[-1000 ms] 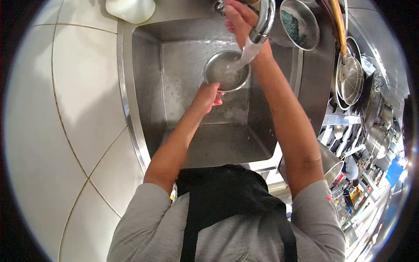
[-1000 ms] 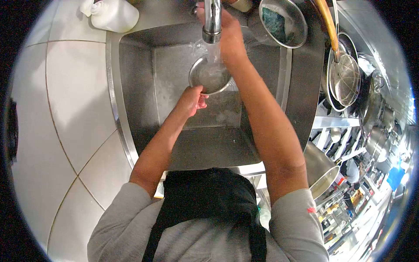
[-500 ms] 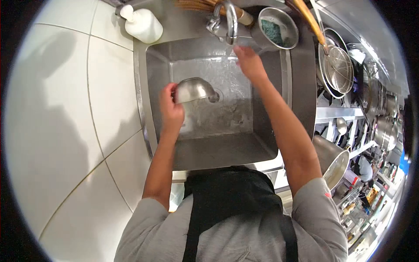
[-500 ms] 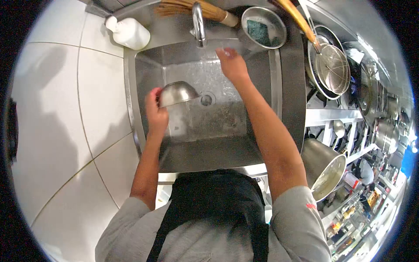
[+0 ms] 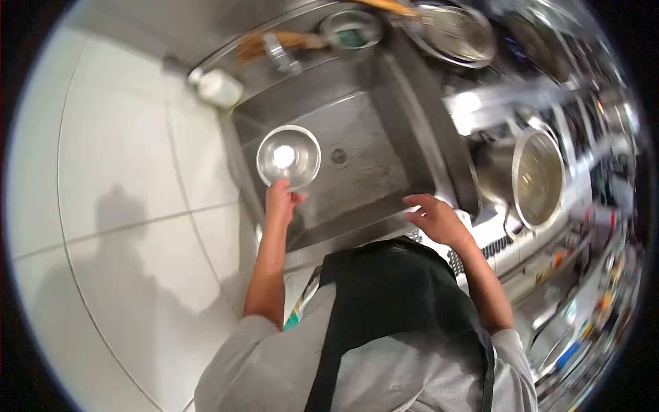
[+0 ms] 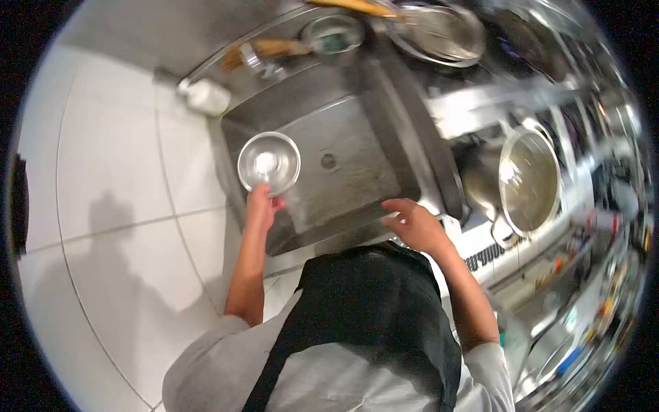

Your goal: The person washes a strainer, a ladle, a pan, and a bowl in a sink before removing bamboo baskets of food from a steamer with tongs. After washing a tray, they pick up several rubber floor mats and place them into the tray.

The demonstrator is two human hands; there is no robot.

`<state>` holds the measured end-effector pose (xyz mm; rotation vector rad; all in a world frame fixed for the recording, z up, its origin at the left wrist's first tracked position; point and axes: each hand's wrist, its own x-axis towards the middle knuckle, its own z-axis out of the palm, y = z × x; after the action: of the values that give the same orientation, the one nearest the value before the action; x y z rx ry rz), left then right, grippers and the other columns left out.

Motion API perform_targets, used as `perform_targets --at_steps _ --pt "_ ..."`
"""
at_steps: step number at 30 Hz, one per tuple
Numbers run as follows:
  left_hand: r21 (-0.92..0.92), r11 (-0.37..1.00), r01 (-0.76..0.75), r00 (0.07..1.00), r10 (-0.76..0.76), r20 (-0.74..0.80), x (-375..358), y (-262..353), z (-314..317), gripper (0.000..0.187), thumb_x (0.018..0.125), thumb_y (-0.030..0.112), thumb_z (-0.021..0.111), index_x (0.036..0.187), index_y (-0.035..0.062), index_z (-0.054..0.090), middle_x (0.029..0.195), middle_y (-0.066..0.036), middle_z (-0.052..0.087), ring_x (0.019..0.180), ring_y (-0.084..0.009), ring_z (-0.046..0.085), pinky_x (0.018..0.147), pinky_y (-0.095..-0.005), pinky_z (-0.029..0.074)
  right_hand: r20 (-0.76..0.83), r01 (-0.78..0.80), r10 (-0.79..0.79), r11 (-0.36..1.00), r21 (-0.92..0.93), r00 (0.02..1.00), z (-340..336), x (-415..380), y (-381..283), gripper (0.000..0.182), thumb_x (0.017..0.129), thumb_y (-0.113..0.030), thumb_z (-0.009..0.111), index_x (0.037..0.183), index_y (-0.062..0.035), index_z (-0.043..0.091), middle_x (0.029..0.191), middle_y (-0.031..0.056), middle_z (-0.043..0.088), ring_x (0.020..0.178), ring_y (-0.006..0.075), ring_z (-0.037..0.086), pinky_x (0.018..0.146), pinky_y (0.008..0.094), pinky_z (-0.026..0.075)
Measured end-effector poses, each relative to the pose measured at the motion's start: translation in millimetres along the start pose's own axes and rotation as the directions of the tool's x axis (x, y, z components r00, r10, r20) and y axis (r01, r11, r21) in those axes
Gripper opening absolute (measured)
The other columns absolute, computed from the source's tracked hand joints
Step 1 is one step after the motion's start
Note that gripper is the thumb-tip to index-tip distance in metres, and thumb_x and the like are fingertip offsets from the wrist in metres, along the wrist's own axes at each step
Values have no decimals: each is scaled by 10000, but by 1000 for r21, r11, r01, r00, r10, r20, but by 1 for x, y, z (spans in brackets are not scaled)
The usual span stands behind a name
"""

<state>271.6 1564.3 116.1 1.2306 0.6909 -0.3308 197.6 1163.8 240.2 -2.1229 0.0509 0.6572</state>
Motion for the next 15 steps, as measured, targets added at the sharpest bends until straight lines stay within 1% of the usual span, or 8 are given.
perform_targets --at_steps 2,3,5,6,7,8,11,15 --pt "125 992 34 985 -54 166 -35 -13 28 316 942 224 503 1140 13 630 967 -97 691 777 -223 666 612 -382 549 -91 90 -94 995 -50 991 -4 -40 18 418 909 -267 705 1290 -101 658 1202 181 682 986 312 693 887 424 538" --pt "217 975 54 958 -112 265 -50 -15 40 305 947 224 503 1131 21 637 991 -93 694 791 -224 666 623 -392 551 -125 55 -55 998 -2 991 -4 -60 25 435 900 -256 712 1303 -107 647 1207 189 677 1000 329 688 893 431 534" --pt "335 936 110 876 -251 412 -64 -32 67 318 945 223 511 1158 21 633 1044 -110 704 814 -233 678 671 -415 558 -235 156 -144 987 33 961 -5 -97 42 519 870 -183 713 1372 -140 586 1239 198 656 1054 376 664 926 461 523" --pt "451 886 104 797 -346 495 -72 -34 83 307 932 214 521 1149 25 628 1044 -107 702 841 -227 667 674 -422 560 -252 215 -220 975 -50 942 -11 -116 48 548 892 -129 704 1415 -107 542 1309 186 608 1079 334 668 951 430 528" --pt "499 866 30 788 -327 521 -107 -32 120 342 907 190 524 1170 0 631 1060 -128 703 878 -239 682 653 -424 569 -277 187 -176 982 15 945 -8 -139 57 581 883 -135 709 1434 -151 527 1325 176 590 1137 367 628 971 443 511" --pt "607 795 -16 755 -388 528 -120 -39 145 373 885 182 528 1165 -41 634 1015 -156 709 840 -260 696 615 -423 572 -296 149 -155 988 -44 943 -13 -164 60 589 869 -135 714 1427 -188 531 1329 165 577 1196 382 584 987 453 499" --pt "782 616 -94 564 -615 552 -164 -66 218 345 875 165 528 1089 -66 671 904 -177 721 723 -263 707 554 -398 580 -393 117 -152 987 -112 907 -13 -239 102 575 835 -136 725 1384 -189 564 1340 159 560 1217 374 569 1002 451 496" --pt "900 312 -303 370 -832 413 -243 -137 323 418 905 321 502 1013 -45 674 755 -185 705 498 -219 629 482 -314 515 -519 -65 18 995 -72 855 0 -365 179 540 805 -179 758 1324 -171 613 1372 167 535 1231 371 562 1015 443 490"
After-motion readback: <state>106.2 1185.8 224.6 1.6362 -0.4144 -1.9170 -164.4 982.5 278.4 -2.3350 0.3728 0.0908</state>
